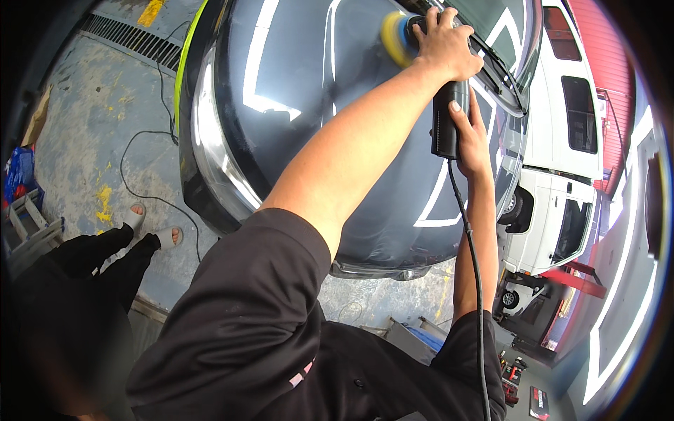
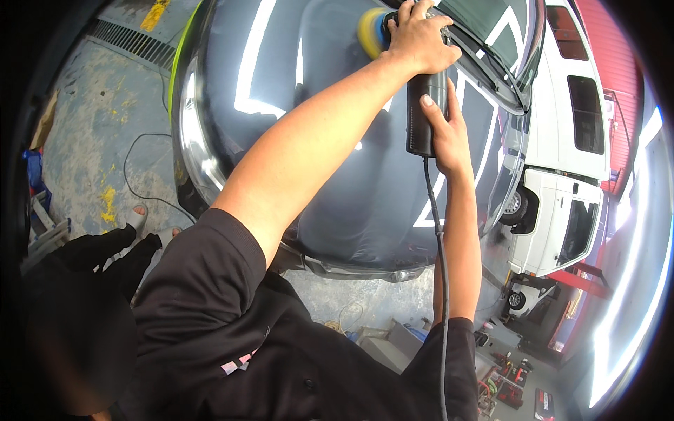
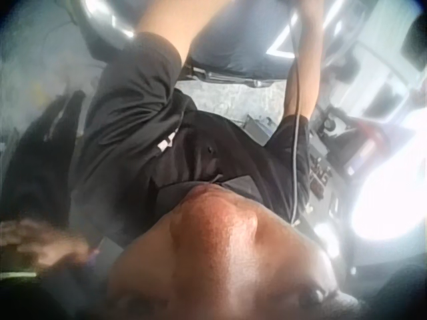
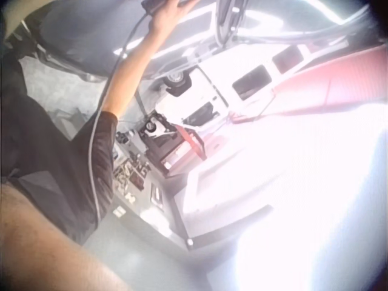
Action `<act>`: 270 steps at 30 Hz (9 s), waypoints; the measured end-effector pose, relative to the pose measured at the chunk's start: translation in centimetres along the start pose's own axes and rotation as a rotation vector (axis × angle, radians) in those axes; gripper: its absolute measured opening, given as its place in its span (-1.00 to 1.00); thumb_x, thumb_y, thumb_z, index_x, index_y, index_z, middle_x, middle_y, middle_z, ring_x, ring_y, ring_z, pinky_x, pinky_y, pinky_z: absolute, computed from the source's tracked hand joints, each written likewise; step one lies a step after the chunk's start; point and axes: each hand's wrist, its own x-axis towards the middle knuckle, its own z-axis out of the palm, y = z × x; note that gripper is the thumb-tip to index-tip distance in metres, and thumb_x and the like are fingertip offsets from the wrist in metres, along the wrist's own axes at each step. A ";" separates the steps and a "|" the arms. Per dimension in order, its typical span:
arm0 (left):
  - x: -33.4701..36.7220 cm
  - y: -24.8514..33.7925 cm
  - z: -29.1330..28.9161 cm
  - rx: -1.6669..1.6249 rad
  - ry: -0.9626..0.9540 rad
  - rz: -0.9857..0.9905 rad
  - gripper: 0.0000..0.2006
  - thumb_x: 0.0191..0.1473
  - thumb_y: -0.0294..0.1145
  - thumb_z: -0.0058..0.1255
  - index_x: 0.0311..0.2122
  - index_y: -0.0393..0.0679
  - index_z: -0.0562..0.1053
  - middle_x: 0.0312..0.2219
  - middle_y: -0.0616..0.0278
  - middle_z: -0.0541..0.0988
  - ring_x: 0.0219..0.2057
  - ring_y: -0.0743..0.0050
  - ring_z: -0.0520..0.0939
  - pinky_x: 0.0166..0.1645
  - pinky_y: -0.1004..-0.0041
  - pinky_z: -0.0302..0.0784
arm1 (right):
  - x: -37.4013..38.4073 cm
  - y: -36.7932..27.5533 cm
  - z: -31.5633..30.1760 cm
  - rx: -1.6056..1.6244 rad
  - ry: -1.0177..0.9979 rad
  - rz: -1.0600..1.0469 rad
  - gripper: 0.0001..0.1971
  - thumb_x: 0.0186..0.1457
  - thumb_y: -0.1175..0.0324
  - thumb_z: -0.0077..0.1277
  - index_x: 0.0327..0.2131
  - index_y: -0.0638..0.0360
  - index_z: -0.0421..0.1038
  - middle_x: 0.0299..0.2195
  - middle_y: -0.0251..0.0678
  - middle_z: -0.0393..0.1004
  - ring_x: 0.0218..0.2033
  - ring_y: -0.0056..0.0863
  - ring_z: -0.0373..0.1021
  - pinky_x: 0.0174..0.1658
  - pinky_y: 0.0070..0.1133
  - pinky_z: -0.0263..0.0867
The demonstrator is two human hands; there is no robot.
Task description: The person uses a rotary polisher with a yellow pad to buff the hood of a dark grey car. They move the tool in circular motions across the surface, covering different sections of the hood.
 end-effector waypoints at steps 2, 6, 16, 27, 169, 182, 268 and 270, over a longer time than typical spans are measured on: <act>-0.3 0.7 0.2 0.255 0.142 -0.026 -0.43 -0.05 -0.10 0.25 0.11 -0.03 0.60 0.35 -0.03 0.26 0.43 -0.16 0.08 0.44 -0.30 -0.01 | 0.4 -0.1 0.1 0.011 -0.007 0.001 -0.22 0.35 0.13 0.09 0.49 0.08 -0.05 -0.09 -0.20 0.51 -0.35 -0.49 0.54 -0.29 -0.50 0.56; -0.1 2.4 -2.1 0.279 -0.007 -0.073 -0.37 0.05 -0.05 0.22 0.22 -0.06 0.49 0.42 0.01 0.17 0.46 -0.14 0.03 0.46 -0.28 -0.02 | 0.4 -0.5 0.0 0.004 0.001 0.024 -0.23 0.36 0.14 0.09 0.49 0.05 -0.04 -0.10 -0.20 0.52 -0.36 -0.49 0.54 -0.29 -0.50 0.57; 1.6 1.5 -6.8 0.069 -0.102 -0.088 -0.34 0.06 -0.06 0.22 0.27 -0.06 0.46 0.43 -0.02 0.16 0.48 -0.13 0.02 0.49 -0.25 -0.05 | 2.6 -2.3 2.3 0.023 -0.027 0.025 -0.16 0.32 0.11 0.15 0.50 0.08 -0.06 -0.01 -0.16 0.48 -0.21 -0.49 0.51 -0.15 -0.51 0.49; 2.3 0.4 -9.4 0.022 -0.054 -0.081 -0.36 0.04 -0.09 0.20 0.25 -0.03 0.49 0.43 0.05 0.15 0.48 -0.06 0.01 0.48 -0.25 -0.04 | 3.7 -4.2 4.7 0.026 -0.060 0.008 -0.22 0.34 0.13 0.12 0.49 0.05 -0.03 -0.21 -0.25 0.52 -0.40 -0.52 0.51 -0.32 -0.52 0.53; -33.4 4.0 -9.6 0.001 0.167 0.167 -0.59 -0.14 -0.27 0.29 -0.09 -0.05 0.66 0.23 -0.14 0.36 0.28 -0.27 0.28 0.36 -0.05 0.21 | -31.6 5.5 4.5 -0.192 -0.185 0.121 0.10 0.11 0.07 0.34 0.51 0.10 -0.20 0.14 0.16 0.49 0.15 -0.02 0.50 0.19 -0.27 0.39; -37.2 4.4 -9.4 -0.033 0.145 0.163 -0.56 -0.16 -0.26 0.30 -0.07 0.01 0.65 0.24 -0.10 0.35 0.29 -0.29 0.23 0.40 -0.14 0.03 | -35.0 6.5 4.2 -0.214 -0.215 0.212 0.12 0.10 0.11 0.35 0.52 0.08 -0.24 0.17 0.08 0.46 0.14 -0.12 0.48 0.19 -0.30 0.38; -29.0 2.1 -8.0 -0.178 0.270 0.134 -0.60 -0.16 -0.23 0.29 -0.10 0.04 0.69 0.22 0.00 0.41 0.23 -0.15 0.39 0.32 0.05 0.34 | -27.9 1.6 5.0 -0.355 -0.091 0.113 0.04 0.15 0.20 0.31 0.51 0.12 -0.19 -0.02 0.10 0.58 -0.10 -0.15 0.60 -0.02 -0.34 0.50; -29.0 2.0 -8.1 -0.178 0.276 0.143 -0.60 -0.16 -0.22 0.29 -0.11 0.04 0.69 0.22 -0.01 0.41 0.23 -0.15 0.39 0.32 0.04 0.33 | -27.9 1.6 5.1 -0.360 -0.099 0.111 0.04 0.15 0.19 0.31 0.51 0.13 -0.20 -0.02 0.11 0.58 -0.12 -0.15 0.60 -0.04 -0.34 0.51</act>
